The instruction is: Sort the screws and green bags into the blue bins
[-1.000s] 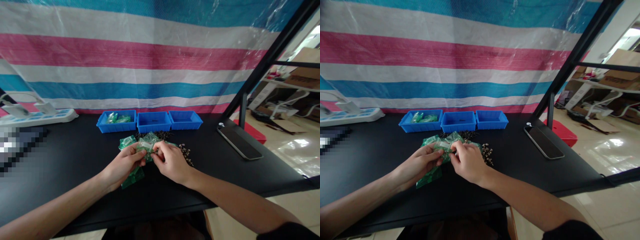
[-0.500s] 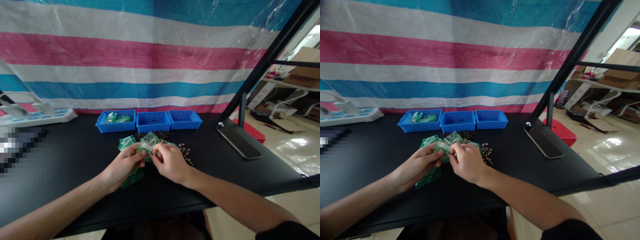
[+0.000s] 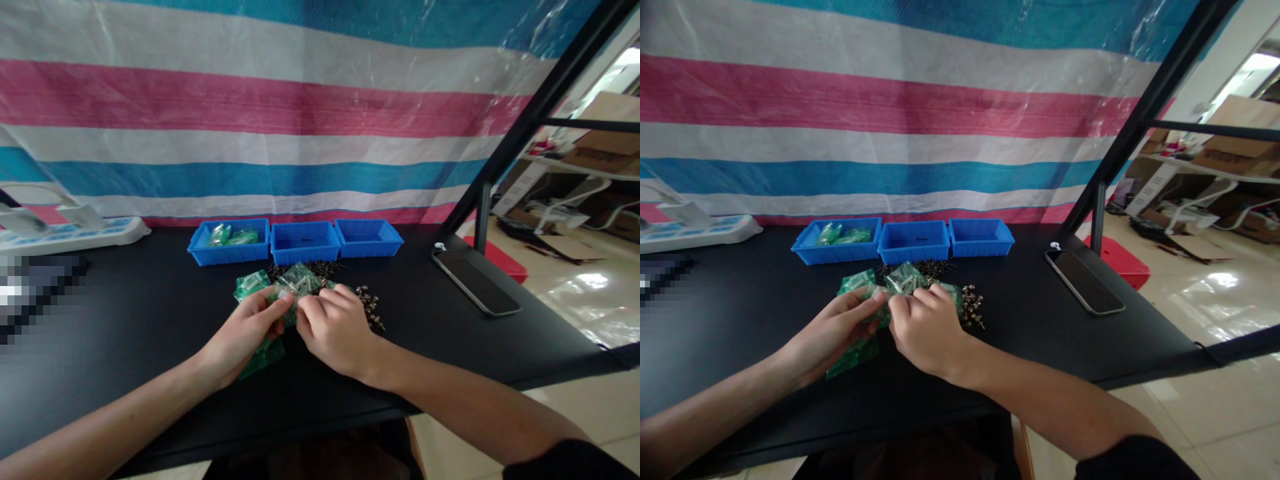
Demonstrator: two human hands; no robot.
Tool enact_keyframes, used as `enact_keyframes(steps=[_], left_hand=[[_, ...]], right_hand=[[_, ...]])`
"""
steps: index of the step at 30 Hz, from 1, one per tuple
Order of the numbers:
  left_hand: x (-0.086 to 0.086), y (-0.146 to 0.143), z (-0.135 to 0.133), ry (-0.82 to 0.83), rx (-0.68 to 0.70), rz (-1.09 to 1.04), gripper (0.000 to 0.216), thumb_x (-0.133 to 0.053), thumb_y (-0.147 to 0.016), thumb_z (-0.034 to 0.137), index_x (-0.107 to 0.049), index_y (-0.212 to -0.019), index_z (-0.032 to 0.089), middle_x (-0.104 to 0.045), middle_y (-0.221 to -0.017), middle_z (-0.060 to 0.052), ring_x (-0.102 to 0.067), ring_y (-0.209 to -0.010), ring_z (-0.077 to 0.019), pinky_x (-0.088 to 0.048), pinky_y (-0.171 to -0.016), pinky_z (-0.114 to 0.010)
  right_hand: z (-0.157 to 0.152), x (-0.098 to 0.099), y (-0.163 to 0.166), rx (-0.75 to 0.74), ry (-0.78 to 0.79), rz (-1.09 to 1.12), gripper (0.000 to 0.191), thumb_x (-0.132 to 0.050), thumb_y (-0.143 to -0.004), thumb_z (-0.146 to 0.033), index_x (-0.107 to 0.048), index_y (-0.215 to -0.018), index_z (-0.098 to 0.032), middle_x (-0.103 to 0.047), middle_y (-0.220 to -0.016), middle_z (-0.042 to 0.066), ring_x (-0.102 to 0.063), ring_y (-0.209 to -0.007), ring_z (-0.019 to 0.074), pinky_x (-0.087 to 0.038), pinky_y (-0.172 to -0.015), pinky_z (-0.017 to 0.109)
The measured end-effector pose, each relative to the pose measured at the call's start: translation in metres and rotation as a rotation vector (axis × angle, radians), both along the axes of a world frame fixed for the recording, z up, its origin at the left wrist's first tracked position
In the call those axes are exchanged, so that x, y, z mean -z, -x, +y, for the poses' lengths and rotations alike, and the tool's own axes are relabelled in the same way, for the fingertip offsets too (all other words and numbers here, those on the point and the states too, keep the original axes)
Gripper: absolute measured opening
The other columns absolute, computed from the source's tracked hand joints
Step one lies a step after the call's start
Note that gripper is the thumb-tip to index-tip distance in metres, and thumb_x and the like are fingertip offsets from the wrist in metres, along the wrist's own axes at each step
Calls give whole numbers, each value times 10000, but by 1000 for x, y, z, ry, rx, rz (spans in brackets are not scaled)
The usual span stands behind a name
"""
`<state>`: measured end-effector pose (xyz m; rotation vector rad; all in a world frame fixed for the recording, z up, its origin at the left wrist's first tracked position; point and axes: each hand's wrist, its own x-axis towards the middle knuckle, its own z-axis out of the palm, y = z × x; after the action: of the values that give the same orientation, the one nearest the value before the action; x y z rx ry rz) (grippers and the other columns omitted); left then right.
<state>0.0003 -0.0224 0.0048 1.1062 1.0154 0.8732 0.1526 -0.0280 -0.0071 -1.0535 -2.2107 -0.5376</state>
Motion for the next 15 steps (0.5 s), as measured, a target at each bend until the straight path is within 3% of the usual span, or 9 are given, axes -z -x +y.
enact_keyframes(steps=[8,15], left_hand=[[-4,-1,1,27,16,-110,79,-622,-712,202,-584,-736,138,-498,-644,25,-406,-538,-63,-343,-502,-161],[-3,0,2,61,-22,-203,81,-633,-710,180,-576,-747,136,-491,-645,33,-402,-518,-48,-357,-493,-149]], right_hand=[[0,-3,-3,-29,74,29,144,-472,-799,-149,-531,-670,-176,-576,-542,-5,-517,-566,131,-271,-590,288],[2,-1,-6,-53,69,14,216,-440,-836,-155,-550,-650,-165,-553,-519,5,-511,-551,134,-276,-584,291]])
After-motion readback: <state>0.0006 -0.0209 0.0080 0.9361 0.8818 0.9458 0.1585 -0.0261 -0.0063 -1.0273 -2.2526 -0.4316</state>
